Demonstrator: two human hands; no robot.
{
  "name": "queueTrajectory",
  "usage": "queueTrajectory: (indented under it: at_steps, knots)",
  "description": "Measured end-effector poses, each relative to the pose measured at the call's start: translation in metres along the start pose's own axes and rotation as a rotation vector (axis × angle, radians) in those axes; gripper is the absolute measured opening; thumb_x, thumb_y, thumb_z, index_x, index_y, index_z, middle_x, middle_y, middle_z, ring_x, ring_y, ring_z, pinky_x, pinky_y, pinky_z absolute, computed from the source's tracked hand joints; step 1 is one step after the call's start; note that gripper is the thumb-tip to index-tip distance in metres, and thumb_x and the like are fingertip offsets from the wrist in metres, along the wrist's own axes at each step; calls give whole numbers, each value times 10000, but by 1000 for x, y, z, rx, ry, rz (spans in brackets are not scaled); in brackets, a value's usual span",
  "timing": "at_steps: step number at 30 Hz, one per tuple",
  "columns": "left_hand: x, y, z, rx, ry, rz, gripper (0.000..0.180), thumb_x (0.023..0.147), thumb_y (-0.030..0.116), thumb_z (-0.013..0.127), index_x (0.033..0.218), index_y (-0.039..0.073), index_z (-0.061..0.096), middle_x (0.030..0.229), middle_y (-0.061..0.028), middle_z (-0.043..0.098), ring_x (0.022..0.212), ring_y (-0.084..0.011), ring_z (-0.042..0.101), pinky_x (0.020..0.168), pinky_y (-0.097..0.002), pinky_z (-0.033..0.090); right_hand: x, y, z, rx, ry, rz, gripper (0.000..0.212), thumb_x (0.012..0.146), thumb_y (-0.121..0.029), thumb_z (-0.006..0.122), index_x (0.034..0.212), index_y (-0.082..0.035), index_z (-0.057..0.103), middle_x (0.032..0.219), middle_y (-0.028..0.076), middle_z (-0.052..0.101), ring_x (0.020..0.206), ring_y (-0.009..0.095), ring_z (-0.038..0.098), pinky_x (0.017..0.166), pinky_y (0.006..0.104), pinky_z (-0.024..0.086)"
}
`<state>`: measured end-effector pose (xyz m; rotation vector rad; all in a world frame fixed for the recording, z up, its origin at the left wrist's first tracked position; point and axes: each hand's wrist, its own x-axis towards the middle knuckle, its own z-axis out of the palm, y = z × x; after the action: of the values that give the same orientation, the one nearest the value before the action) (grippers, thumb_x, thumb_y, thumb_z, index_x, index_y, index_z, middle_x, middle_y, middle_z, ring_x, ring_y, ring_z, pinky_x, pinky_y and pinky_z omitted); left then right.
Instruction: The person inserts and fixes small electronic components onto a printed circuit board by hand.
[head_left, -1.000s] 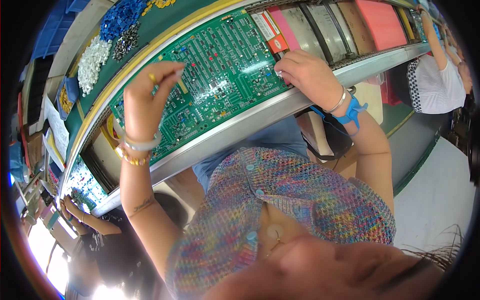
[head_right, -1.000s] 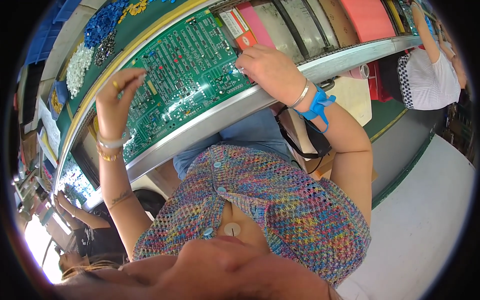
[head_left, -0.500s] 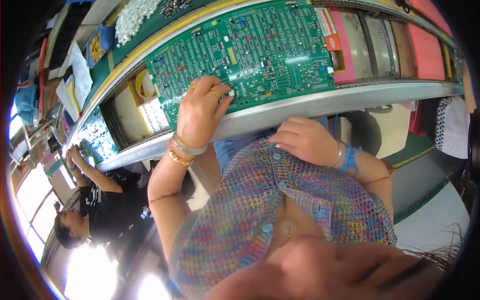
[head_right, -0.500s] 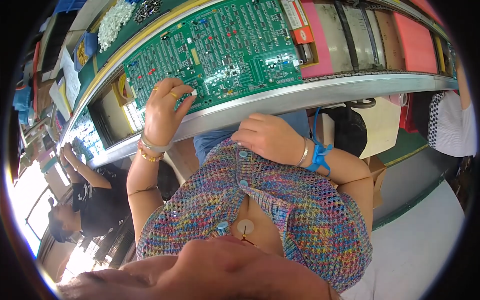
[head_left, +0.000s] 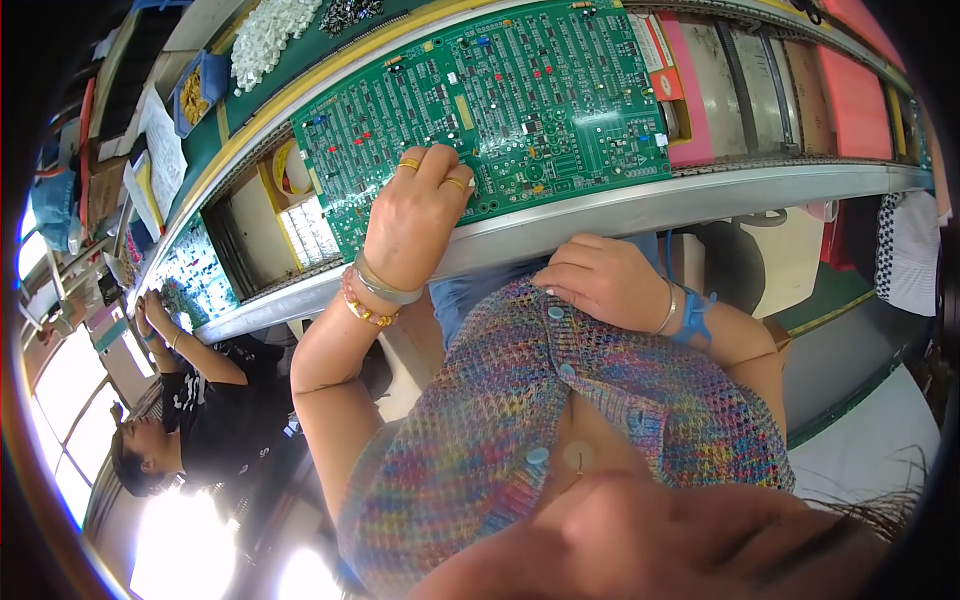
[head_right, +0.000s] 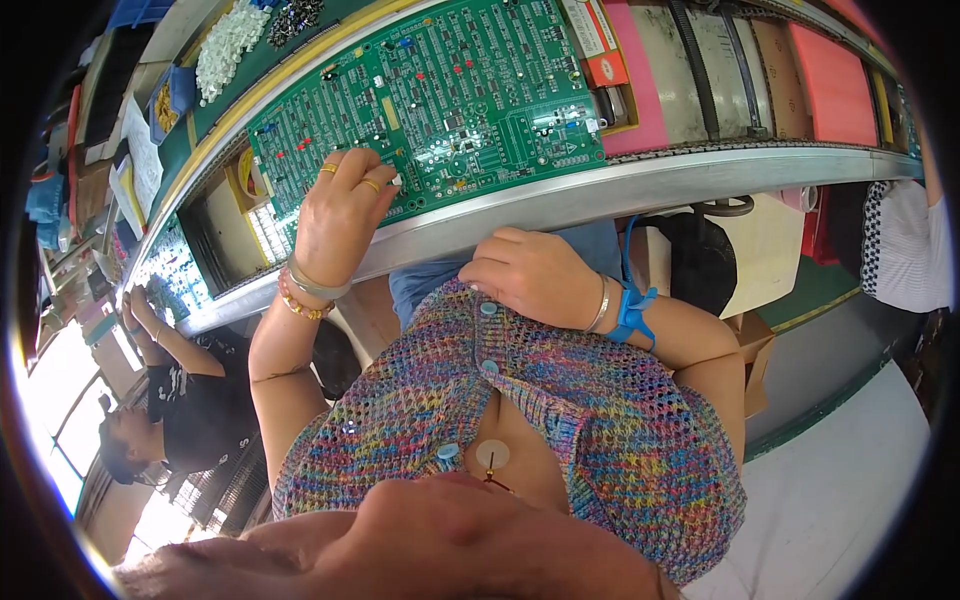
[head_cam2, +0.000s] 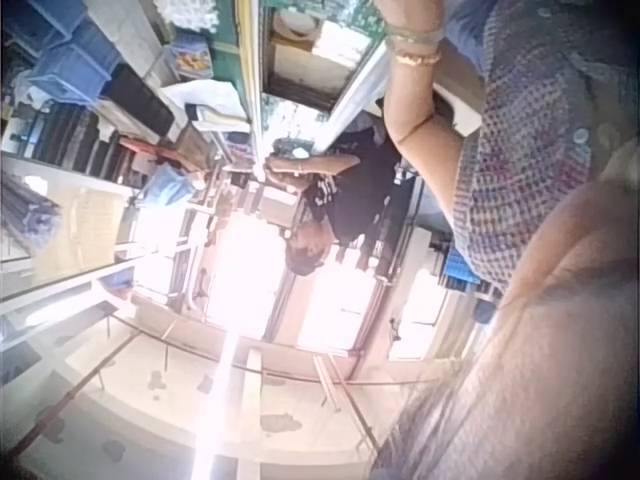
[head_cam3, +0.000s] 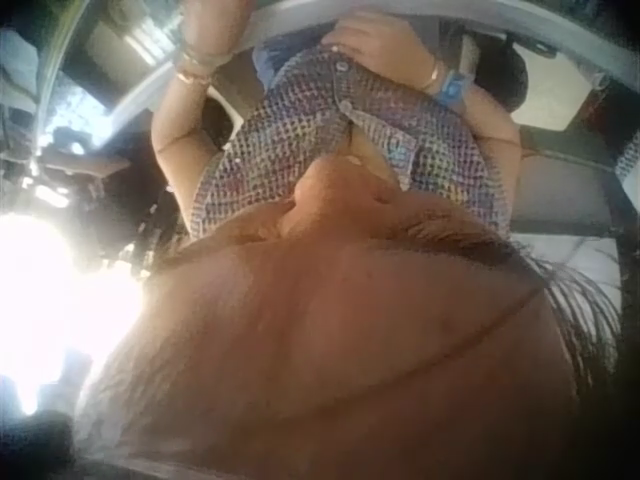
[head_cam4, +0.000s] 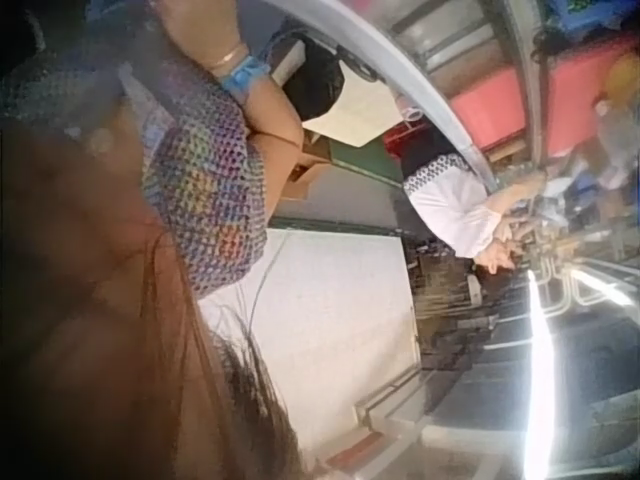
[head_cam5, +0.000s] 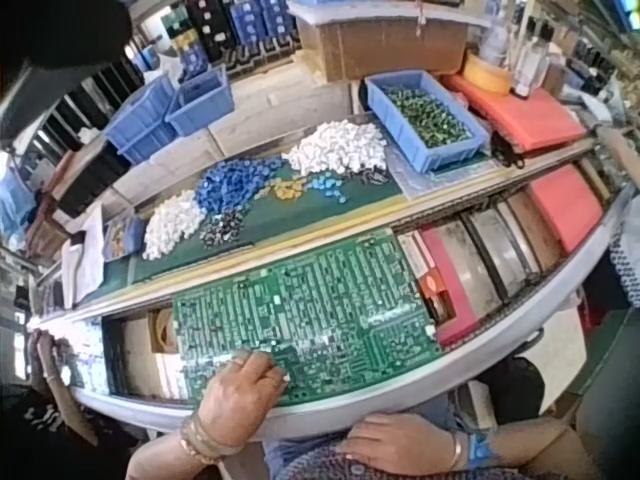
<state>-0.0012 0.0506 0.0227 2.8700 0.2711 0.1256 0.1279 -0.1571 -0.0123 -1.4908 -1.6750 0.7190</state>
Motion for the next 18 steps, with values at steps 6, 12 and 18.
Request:
queueTrajectory:
  at_steps: [6, 12, 18]
  knots:
    - [11, -20, -8, -96, 54, 57, 169, 743, 67, 660, 912, 76, 659, 909, -59, 590, 860, -254, 575, 715, -337, 513, 0, 1, 0, 3, 12, 18, 233, 736, -74, 698, 965, -105, 671, 844, 25, 600, 791, 210, 586, 668, 326, 503]
    - [86, -104, -5, 249, 460, -101, 212, 801, 193, 707, 1004, 132, 713, 941, -34, 630, 895, -267, 572, 790, -367, 480, 6, -1, -2, -1, 13, 19, 209, 747, -66, 688, 952, -102, 667, 835, 28, 601, 791, 225, 591, 658, 338, 501]
    - [99, -114, 2, 180, 415, 14, 146, 801, 143, 682, 944, 120, 700, 939, -34, 649, 878, -282, 587, 783, -373, 487, 2, 1, -3, -2, 125, 44, 194, 782, -76, 682, 975, -88, 663, 852, 46, 614, 763, 237, 604, 664, 330, 504]
